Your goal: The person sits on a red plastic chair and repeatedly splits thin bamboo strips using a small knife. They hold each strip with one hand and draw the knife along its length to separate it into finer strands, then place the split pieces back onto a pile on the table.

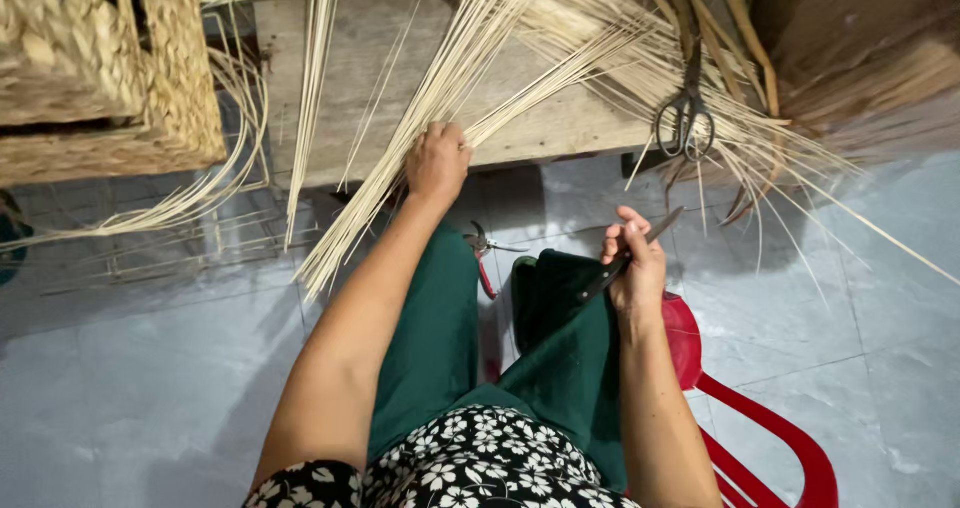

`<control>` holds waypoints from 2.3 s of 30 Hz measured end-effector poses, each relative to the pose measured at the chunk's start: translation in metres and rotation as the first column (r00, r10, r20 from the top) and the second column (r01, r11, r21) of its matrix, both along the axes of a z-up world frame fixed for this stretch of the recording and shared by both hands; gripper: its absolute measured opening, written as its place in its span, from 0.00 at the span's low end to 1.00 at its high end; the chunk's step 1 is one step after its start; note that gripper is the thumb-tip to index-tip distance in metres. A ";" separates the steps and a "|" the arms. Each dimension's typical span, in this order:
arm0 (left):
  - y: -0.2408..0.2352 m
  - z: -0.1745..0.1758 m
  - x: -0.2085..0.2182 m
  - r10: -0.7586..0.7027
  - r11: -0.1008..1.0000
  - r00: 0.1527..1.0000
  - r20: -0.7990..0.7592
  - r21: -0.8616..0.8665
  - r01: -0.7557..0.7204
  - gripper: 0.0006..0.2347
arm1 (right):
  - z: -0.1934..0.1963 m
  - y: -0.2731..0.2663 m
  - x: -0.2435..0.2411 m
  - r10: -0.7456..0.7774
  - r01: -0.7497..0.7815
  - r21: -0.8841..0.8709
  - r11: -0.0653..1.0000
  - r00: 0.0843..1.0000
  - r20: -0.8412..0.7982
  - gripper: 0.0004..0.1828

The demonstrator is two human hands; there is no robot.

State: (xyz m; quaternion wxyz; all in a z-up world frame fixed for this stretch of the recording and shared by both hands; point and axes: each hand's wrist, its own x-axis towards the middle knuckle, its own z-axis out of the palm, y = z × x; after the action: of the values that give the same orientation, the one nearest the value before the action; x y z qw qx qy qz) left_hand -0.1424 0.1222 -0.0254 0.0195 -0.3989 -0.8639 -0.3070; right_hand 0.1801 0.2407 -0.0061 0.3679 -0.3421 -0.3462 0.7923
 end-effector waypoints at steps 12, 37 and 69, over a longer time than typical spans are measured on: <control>0.014 -0.009 -0.004 0.059 0.998 0.995 0.075 0.003 -0.059 0.05 | -0.005 0.002 0.002 0.003 -0.003 0.001 1.000 0.996 -0.088 0.18; 0.005 0.016 -0.005 -0.167 0.933 0.427 0.889 0.282 -0.223 0.10 | -0.006 0.004 -0.002 0.004 -0.004 0.000 1.000 0.997 -0.072 0.18; -0.004 -0.013 0.067 -0.405 0.861 0.139 0.904 0.428 -0.274 0.09 | 0.012 -0.009 -0.017 0.144 -0.144 0.052 0.988 0.990 0.017 0.19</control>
State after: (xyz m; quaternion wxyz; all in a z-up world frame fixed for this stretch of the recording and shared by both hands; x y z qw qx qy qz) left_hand -0.0750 0.1186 -0.0382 -0.4625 -0.1168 -0.5268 -0.7035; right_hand 0.1633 0.2315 0.0054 0.3165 -0.3115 -0.3931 0.8052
